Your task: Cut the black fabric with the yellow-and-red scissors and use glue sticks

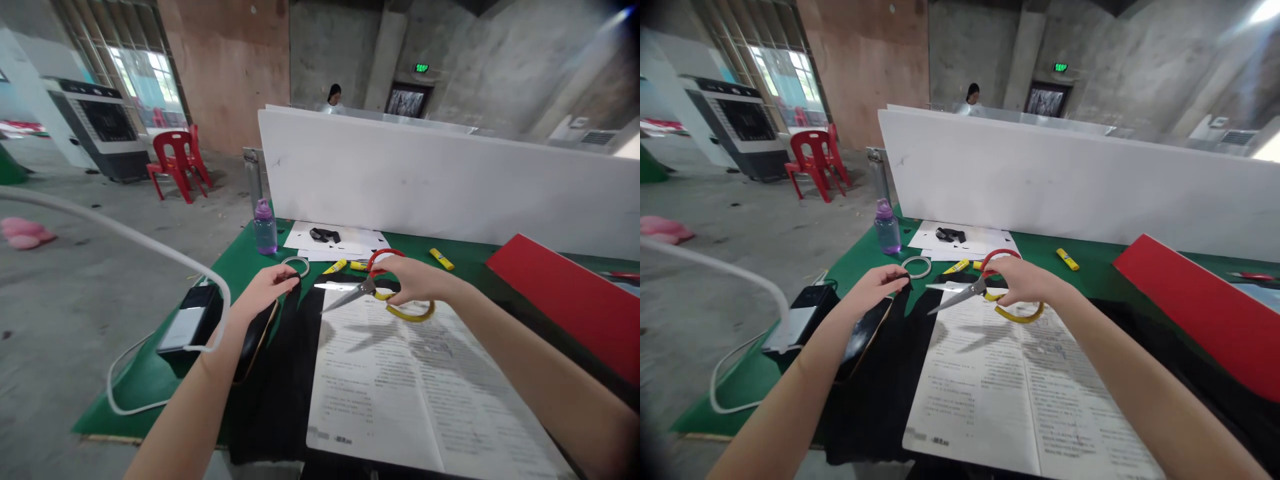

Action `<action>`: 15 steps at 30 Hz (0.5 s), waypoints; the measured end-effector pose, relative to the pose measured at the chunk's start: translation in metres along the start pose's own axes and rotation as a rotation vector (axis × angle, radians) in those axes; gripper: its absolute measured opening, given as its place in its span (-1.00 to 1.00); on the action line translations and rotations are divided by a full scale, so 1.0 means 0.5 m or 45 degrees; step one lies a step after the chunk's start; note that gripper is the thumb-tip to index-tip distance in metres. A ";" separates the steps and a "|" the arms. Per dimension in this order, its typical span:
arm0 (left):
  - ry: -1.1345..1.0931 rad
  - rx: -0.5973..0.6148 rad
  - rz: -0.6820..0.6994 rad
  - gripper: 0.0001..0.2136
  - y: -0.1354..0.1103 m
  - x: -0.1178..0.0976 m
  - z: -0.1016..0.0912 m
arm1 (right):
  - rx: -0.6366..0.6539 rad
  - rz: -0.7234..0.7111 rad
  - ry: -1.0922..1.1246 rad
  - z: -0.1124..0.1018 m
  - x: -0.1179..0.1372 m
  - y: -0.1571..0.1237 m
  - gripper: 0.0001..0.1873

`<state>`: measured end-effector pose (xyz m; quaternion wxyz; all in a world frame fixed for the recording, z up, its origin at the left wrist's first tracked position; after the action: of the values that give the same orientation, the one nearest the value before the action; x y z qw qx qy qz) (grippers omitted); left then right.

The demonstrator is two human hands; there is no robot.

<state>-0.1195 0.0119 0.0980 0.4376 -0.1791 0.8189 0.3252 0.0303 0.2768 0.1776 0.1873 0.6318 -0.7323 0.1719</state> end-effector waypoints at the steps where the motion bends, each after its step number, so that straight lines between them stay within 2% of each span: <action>1: 0.006 -0.007 0.000 -0.80 0.000 0.002 -0.001 | 0.053 -0.011 0.018 -0.003 0.013 0.004 -0.40; 4: 0.016 -0.029 -0.001 -0.77 -0.001 0.007 -0.005 | 0.224 -0.036 0.069 0.003 0.057 0.022 -0.46; 8: -0.021 -0.055 0.005 -0.75 -0.002 0.001 -0.006 | 0.410 -0.076 -0.043 0.024 0.110 0.054 -0.41; 12: 0.019 -0.088 0.049 -0.76 -0.001 -0.014 -0.009 | 0.456 -0.113 0.026 0.043 0.147 0.091 -0.43; 15: 0.086 -0.107 0.089 -0.76 -0.001 -0.020 -0.014 | 0.365 -0.036 0.179 0.063 0.156 0.126 -0.57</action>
<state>-0.1180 0.0069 0.1089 0.3902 -0.1794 0.8246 0.3681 -0.0440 0.2035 0.1877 0.1484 0.6488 -0.6763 0.3158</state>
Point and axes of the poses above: each hand's wrist, its own y-axis towards the middle knuckle, its own z-axis out of the palm, x = y × z, the point moved 4 cm from there along y, towards the middle knuckle, and after that the axes turned 13 degrees about z, right-handed, at the moved point
